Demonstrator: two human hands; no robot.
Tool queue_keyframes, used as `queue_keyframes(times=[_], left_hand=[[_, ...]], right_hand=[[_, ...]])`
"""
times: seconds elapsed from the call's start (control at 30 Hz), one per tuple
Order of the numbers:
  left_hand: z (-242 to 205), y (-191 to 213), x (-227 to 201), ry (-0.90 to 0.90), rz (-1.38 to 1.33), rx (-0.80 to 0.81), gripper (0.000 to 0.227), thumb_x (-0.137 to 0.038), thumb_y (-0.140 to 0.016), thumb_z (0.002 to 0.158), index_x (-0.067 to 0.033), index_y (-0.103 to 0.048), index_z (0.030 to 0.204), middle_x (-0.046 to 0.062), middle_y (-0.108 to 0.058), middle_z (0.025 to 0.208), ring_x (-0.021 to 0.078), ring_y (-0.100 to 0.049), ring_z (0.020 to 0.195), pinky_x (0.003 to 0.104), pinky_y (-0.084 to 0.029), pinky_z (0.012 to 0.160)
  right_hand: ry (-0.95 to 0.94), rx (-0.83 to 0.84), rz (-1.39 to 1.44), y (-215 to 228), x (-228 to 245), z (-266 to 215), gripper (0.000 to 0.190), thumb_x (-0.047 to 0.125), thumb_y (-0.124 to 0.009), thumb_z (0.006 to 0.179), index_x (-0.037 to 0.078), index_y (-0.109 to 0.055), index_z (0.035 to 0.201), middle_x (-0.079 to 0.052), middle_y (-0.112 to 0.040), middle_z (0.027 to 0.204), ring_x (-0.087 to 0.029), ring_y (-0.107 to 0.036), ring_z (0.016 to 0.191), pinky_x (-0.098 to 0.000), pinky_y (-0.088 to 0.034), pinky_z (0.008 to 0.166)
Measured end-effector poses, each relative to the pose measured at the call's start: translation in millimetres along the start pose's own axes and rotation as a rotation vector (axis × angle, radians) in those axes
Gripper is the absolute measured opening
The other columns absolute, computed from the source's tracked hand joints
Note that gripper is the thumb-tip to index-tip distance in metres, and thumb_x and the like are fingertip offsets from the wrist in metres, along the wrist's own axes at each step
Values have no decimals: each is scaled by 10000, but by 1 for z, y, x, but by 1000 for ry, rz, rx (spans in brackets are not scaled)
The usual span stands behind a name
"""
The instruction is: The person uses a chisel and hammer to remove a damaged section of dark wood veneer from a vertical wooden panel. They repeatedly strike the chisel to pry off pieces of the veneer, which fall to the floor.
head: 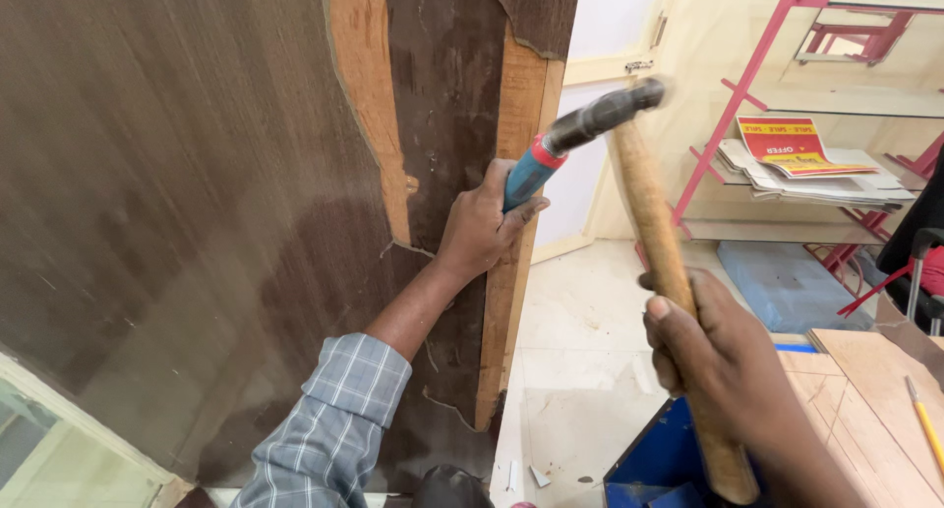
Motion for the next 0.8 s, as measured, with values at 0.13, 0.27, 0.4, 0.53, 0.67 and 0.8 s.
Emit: queue_keyframes(times=[0.13, 0.27, 0.4, 0.53, 0.67, 0.8], left_hand=[[2, -2, 10, 14, 67, 35, 465, -486, -626, 1014, -117, -451, 1237, 151, -725, 923, 374, -751, 889, 465, -576, 726], [4, -4, 15, -24, 57, 62, 502, -525, -619, 1000, -115, -447, 1233, 142, -738, 924, 393, -751, 870, 479, -578, 698], [1, -4, 19, 7, 137, 106, 529, -532, -620, 993, -111, -422, 1246, 138, -736, 891, 396, -748, 844, 494, -566, 672], [1, -3, 21, -14, 151, 118, 530, -516, -634, 989, -105, -423, 1249, 154, -742, 917, 411, -738, 856, 500, -568, 680], [3, -3, 21, -51, 152, 96, 522, -500, -638, 997, -100, -418, 1249, 171, -744, 956, 416, -734, 886, 502, -568, 684], [1, -5, 23, -11, 199, 145, 527, -510, -636, 979, -108, -419, 1243, 153, -758, 938, 403, -740, 864, 502, -566, 686]], right_hand=[[-19, 126, -54, 38, 17, 17, 251, 229, -554, 1081, -3, -576, 1173, -79, -559, 686, -146, -548, 535, -301, -463, 472], [124, 26, -54, 39, 29, 17, 251, 240, -524, 1081, 51, -580, 1236, -22, -549, 762, -104, -531, 543, -267, -455, 453], [-38, 105, -273, 21, 18, 20, 269, 251, -562, 1106, -17, -542, 1122, -91, -556, 675, -163, -541, 518, -314, -467, 453], [82, 73, -108, 37, 32, 22, 228, 229, -531, 1081, 15, -570, 1151, -33, -546, 745, -116, -529, 533, -280, -448, 441], [73, -89, -158, 26, 31, 25, 209, 222, -530, 1082, 42, -571, 1181, -28, -547, 747, -111, -531, 536, -278, -461, 443], [-18, 122, -161, 18, 18, 31, 257, 230, -536, 1076, -24, -573, 1093, -68, -534, 699, -149, -506, 495, -316, -430, 426]])
Point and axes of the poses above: each hand's wrist, its own z-axis towards the middle knuckle, its own y-axis out of the back of the hand, x = y × z, the point moved 2 cm from there along z, towards the middle knuckle
